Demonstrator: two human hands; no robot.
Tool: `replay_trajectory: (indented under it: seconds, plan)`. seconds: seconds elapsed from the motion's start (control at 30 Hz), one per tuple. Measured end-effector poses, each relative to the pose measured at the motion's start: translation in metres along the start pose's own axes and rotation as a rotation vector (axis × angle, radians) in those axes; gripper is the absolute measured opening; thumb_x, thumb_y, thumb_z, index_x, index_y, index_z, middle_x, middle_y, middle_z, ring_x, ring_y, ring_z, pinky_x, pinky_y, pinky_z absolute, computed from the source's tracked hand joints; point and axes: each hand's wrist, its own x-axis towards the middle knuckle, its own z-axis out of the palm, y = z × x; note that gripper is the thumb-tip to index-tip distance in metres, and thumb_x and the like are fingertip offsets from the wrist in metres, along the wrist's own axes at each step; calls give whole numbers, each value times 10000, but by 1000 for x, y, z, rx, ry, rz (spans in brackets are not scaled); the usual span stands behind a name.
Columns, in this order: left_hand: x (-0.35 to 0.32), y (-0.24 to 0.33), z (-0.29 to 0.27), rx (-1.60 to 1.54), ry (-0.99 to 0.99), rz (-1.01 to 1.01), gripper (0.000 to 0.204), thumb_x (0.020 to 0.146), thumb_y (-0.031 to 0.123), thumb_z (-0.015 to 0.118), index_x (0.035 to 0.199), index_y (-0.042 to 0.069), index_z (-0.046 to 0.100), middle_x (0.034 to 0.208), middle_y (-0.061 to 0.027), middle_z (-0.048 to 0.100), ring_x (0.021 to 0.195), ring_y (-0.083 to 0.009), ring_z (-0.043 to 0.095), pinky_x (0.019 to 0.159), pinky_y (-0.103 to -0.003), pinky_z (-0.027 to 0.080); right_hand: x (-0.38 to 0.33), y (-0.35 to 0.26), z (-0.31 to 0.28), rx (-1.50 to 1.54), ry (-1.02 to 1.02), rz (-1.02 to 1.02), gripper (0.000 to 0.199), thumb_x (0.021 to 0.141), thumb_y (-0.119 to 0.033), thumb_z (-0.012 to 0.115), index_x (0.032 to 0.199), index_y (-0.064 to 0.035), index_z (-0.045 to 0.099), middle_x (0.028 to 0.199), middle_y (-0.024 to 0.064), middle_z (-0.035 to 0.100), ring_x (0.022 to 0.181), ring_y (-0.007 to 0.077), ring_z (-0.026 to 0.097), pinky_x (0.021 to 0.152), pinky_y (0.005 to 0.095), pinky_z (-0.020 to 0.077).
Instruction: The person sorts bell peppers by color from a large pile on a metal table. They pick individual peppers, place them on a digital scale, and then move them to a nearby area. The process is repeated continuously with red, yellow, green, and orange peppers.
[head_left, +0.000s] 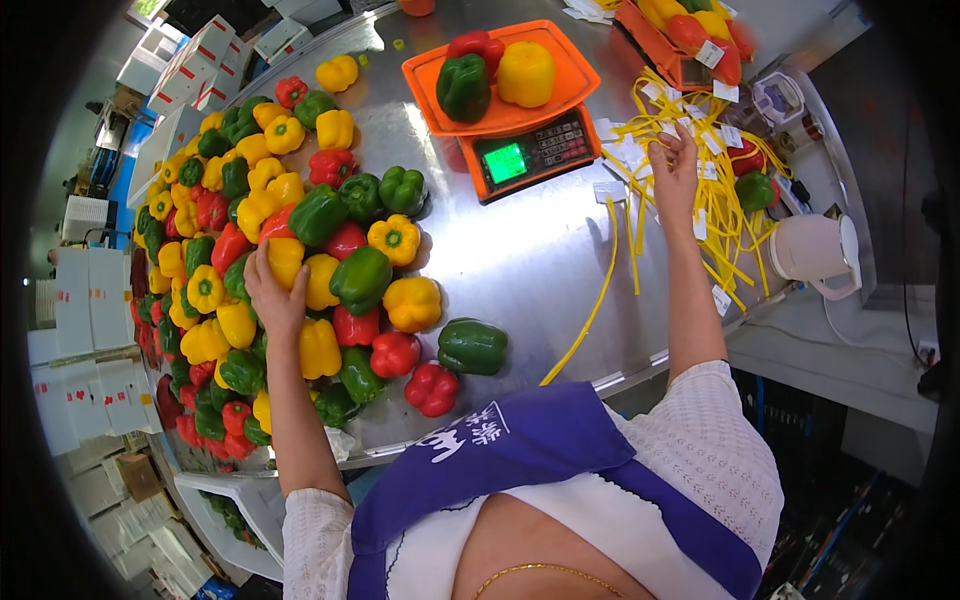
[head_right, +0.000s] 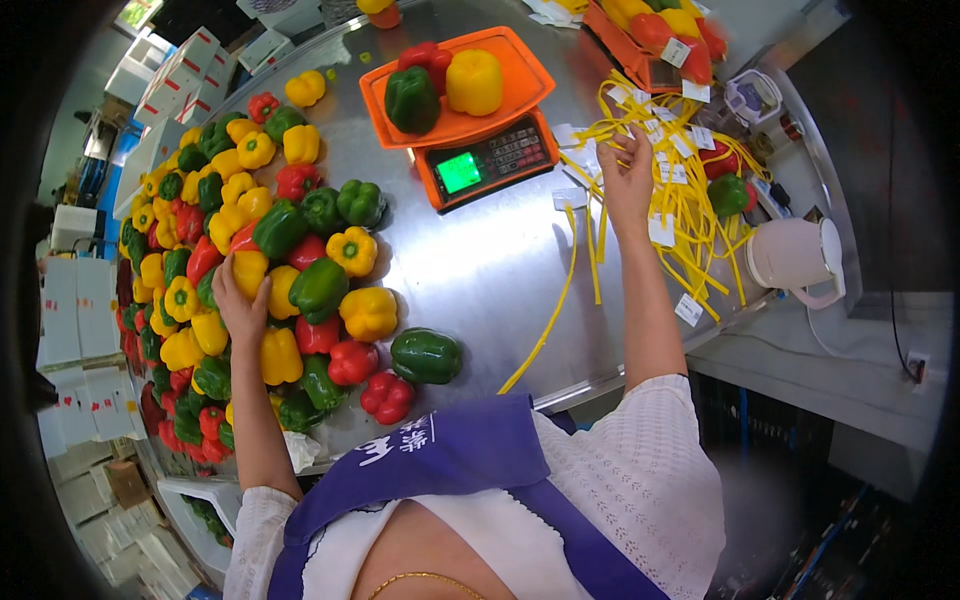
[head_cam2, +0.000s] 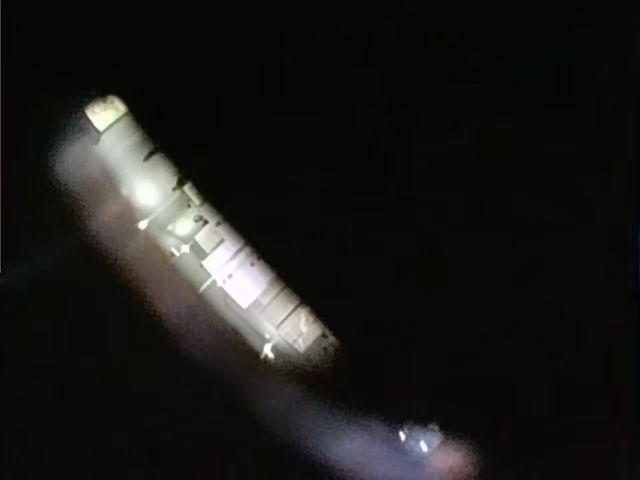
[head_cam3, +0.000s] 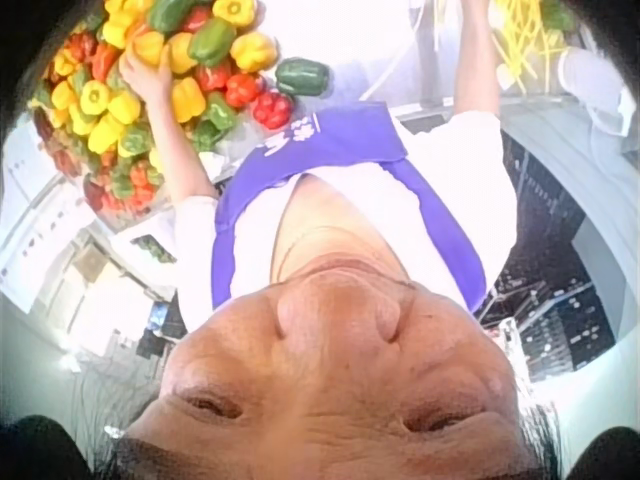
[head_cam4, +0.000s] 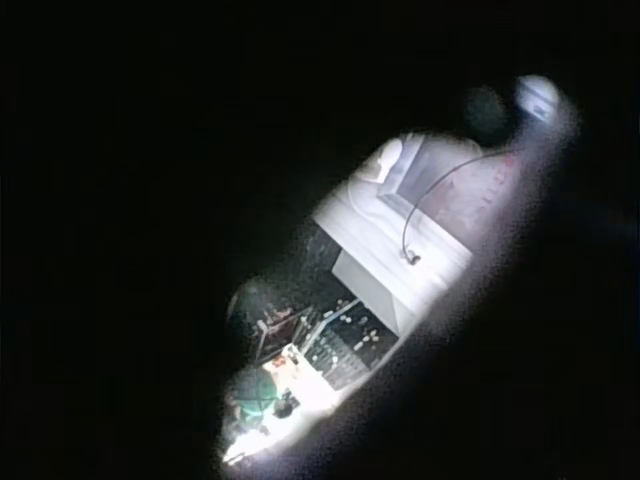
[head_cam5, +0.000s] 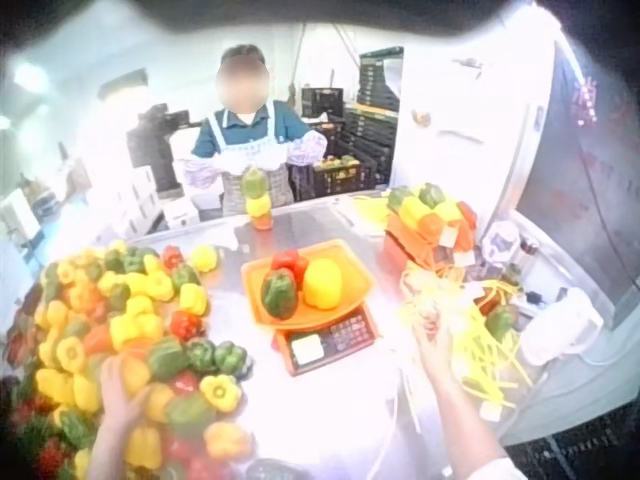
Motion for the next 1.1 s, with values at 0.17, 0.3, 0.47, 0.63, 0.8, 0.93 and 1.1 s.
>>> replay_trajectory:
  seconds: [0.17,0.3,0.47,0.63,0.8,0.93,1.1]
  plan:
    - [-8,-9,-5,15,7,-44,808,789,246,828,1486,114,440,1443,-211,459,1319,-428,451,1106,-498,389,7,-21,41,69,-95,1,595,945,-159,721,1468,-69,452,1254,119,583,1035,169,600,883,309,516]
    - [-13,-24,9,86,51,-4,832,780,347,831,1491,126,461,1438,-224,499,1350,-422,447,1141,-507,361,23,-27,75,-31,-195,-161,674,894,-158,760,1484,-82,445,1322,123,560,1108,217,596,924,347,513]
    - [-4,6,-2,41,-4,-158,858,761,372,842,1494,184,439,1500,-182,411,1374,-390,406,1052,-534,419,54,-62,118,-382,-328,-456,776,829,-178,801,1504,-90,427,1446,172,473,1309,353,497,1060,428,451]
    - [-14,4,-7,37,-5,-218,862,744,373,843,1485,200,438,1489,-156,408,1368,-377,402,1030,-540,410,74,-65,162,-538,-514,-488,878,783,-139,817,1543,-129,376,1545,224,348,1410,386,398,1170,432,359]
    - [-9,11,-10,3,-18,-229,845,732,373,845,1464,214,453,1430,-147,430,1334,-357,421,987,-528,402,91,-62,164,-527,-445,-349,895,731,-114,851,1511,-87,412,1518,231,377,1331,393,475,1114,449,419]
    - [-7,10,-12,-4,-28,-212,829,733,392,845,1444,220,455,1417,-137,429,1309,-322,417,920,-501,411,111,-35,152,-326,-291,-253,857,741,-117,860,1478,-29,431,1467,226,455,1289,361,522,1083,449,447]
    - [-6,1,-18,14,-107,-218,805,745,410,830,1432,219,454,1390,-136,443,1295,-338,425,903,-520,430,28,-151,186,-17,-239,-313,779,801,-100,829,1476,-42,444,1446,166,488,1285,294,535,1095,402,443]
